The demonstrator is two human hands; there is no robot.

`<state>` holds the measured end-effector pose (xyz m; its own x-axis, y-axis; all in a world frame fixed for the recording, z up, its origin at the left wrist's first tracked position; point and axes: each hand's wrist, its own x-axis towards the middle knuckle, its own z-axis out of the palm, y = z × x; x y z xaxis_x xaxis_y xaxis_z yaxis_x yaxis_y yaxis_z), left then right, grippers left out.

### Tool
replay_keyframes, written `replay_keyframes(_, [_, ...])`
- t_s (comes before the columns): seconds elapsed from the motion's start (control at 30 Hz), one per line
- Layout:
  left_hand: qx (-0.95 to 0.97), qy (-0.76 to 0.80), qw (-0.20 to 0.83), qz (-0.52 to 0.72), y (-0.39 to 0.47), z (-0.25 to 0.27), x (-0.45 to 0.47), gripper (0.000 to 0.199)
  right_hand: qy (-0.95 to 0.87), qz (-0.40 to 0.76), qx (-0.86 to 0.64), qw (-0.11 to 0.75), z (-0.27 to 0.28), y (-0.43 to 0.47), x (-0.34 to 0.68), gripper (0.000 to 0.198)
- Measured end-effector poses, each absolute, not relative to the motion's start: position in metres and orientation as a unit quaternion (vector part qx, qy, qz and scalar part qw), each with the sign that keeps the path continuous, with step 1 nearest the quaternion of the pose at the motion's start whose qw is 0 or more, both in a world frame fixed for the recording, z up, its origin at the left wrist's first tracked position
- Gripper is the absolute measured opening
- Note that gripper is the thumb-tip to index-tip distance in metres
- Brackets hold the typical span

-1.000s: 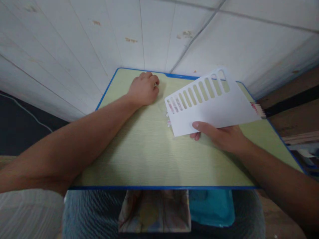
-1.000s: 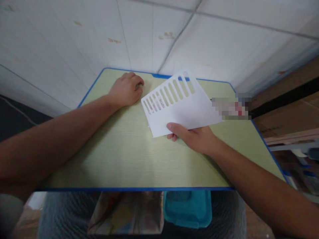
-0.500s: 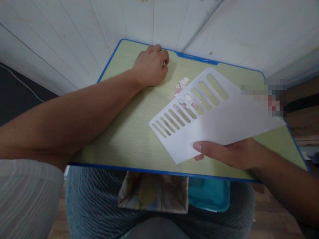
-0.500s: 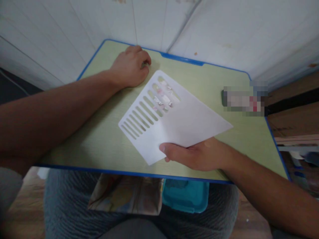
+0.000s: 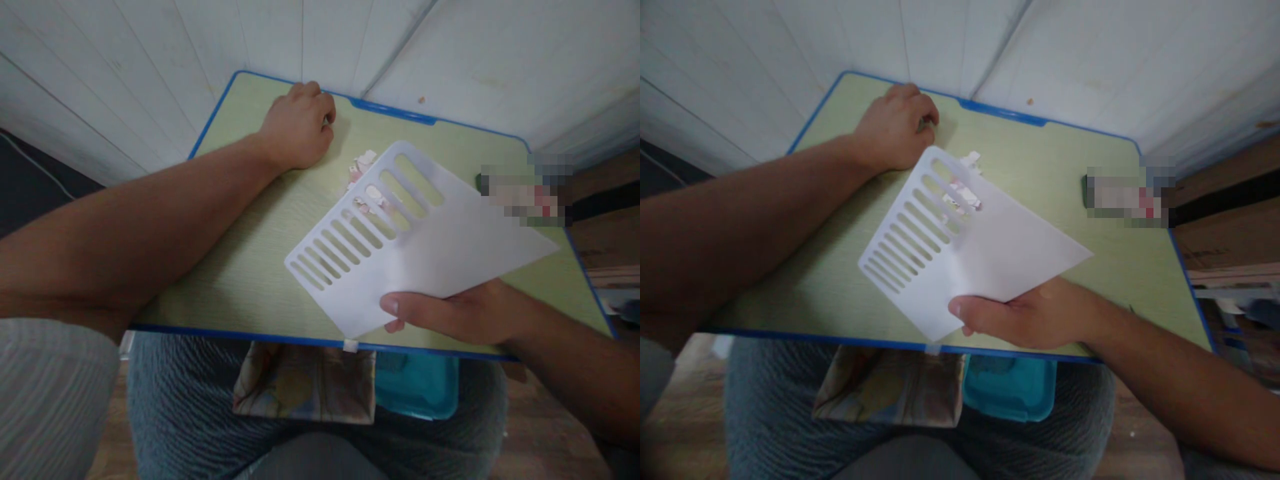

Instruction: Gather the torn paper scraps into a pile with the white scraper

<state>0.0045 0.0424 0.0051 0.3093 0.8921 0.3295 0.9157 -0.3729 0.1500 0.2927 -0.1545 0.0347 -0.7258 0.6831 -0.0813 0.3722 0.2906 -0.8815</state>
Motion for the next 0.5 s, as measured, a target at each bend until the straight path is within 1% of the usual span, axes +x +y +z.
replay_keyframes(0.07, [-0.806,-0.562,0.012,-0.187,0.046,0.003,0.003,0.047,-0.789,0.497,-0.324,0.157,0.036,-0.154,0.292,0.028])
replay_keyframes(0.17, [-0.806,-0.552,-0.014,-0.213,0.050,0.000,0.000,0.045,-0.776,0.485,-0.347,0.203,0.040,-0.148,0.289,0.030])
replay_keyframes(0.27, [-0.808,-0.545,-0.022,-0.223,0.050,-0.001,-0.001,0.042,-0.753,0.398,-0.423,0.311,0.042,-0.135,0.286,0.037])
replay_keyframes(0.37, [-0.809,-0.548,-0.013,-0.213,0.047,0.000,-0.001,0.043,-0.702,0.315,-0.493,0.407,0.037,-0.121,0.285,0.036])
replay_keyframes(0.43, [-0.808,-0.550,-0.009,-0.209,0.045,0.000,0.000,0.046,-0.685,0.302,-0.508,0.426,0.031,-0.115,0.285,0.036])
replay_keyframes(0.5, [-0.807,-0.555,-0.005,-0.205,0.044,0.000,0.001,0.048,-0.686,0.304,-0.512,0.417,0.025,-0.112,0.285,0.039])
